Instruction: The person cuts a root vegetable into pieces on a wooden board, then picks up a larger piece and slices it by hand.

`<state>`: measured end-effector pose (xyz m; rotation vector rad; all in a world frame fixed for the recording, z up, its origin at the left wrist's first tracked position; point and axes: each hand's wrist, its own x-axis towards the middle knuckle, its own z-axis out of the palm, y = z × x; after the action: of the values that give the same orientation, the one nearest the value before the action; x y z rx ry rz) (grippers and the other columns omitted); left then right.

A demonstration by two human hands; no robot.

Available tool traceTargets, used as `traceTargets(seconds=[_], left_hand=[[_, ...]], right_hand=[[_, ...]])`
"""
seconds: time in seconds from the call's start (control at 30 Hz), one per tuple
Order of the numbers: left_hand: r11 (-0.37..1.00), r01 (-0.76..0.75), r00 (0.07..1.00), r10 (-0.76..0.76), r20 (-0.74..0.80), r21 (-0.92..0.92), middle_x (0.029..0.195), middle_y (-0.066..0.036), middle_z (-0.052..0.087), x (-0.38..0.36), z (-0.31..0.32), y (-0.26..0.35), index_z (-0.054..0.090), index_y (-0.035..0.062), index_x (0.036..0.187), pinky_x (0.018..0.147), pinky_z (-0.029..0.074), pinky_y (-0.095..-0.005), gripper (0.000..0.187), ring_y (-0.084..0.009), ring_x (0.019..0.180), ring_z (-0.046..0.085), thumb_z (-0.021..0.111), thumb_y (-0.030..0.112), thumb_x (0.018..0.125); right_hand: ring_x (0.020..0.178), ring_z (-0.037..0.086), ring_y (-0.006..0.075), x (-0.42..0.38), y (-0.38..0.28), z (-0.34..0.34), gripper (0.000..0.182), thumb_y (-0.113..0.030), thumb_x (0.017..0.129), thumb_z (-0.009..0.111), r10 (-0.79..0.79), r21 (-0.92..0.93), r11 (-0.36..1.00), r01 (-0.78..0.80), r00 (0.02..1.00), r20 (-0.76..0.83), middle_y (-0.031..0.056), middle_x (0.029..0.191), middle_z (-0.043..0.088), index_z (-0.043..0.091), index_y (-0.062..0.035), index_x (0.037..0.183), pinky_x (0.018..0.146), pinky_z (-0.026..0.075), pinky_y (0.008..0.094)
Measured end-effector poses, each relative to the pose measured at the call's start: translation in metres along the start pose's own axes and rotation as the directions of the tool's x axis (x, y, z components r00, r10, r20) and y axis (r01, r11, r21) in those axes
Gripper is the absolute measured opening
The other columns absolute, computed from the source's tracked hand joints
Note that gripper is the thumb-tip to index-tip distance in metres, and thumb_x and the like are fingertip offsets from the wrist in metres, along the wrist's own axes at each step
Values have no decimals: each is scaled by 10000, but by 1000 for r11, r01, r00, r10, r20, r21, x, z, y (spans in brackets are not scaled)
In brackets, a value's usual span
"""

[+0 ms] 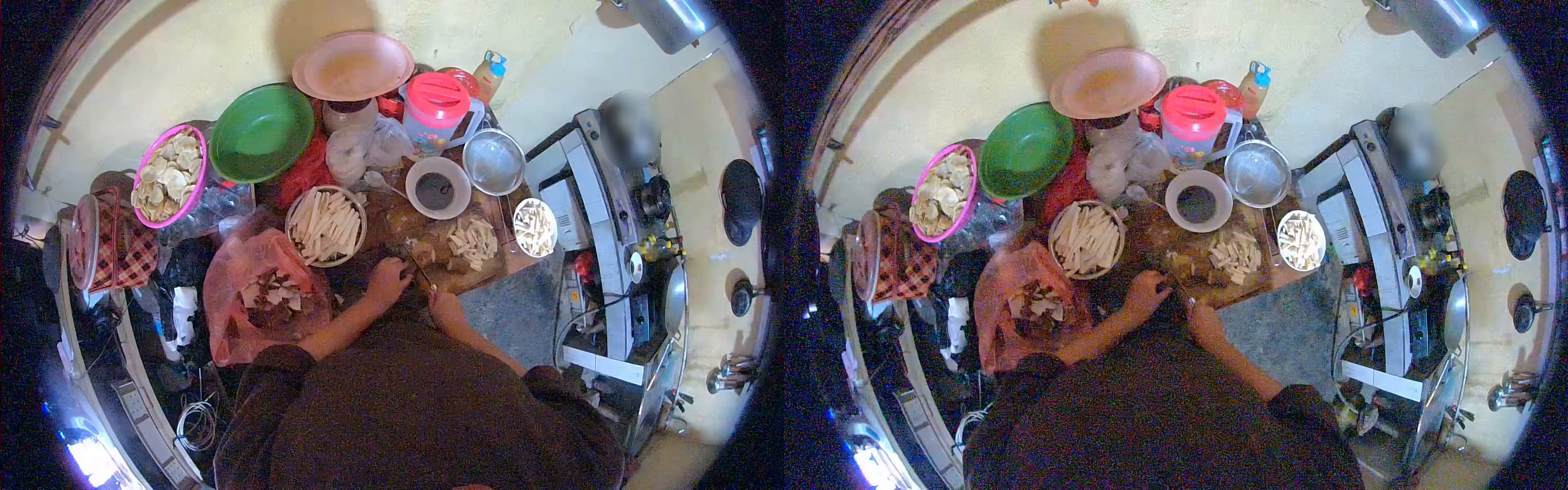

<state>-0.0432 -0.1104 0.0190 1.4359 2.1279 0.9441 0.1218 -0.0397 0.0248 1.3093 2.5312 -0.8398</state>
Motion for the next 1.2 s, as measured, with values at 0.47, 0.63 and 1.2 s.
traceTargets(seconds=[0.47, 0.63, 1.2], left_hand=[[985, -109, 938, 58, -340, -133, 770, -139, 554, 45, -23, 29, 564, 19, 756, 699, 417, -396, 168, -311, 739, 536, 605, 179, 729], [962, -179, 909, 81, -410, -206, 748, -135, 545, 103, 18, 31, 549, 15, 754, 635, 423, -390, 166, -305, 681, 527, 591, 175, 755], [937, -213, 960, 148, -239, -278, 703, -147, 572, 112, 51, 2, 586, 12, 741, 556, 444, -347, 181, -265, 599, 563, 597, 191, 762]], right_hand=[[646, 552, 445, -1, 8, 14, 300, -255, 845, 450, 12, 87, 996, -3, 995, -102, 284, 687, 556, 481, 43, 841, 564, 430, 527], [655, 560, 438, -13, -10, -4, 314, -268, 843, 453, 75, 129, 990, -62, 992, -102, 276, 697, 565, 477, 45, 862, 577, 434, 525], [694, 582, 410, -4, -12, -10, 348, -296, 846, 443, 134, 118, 983, -142, 988, 76, 266, 748, 583, 448, 42, 929, 595, 449, 510]])
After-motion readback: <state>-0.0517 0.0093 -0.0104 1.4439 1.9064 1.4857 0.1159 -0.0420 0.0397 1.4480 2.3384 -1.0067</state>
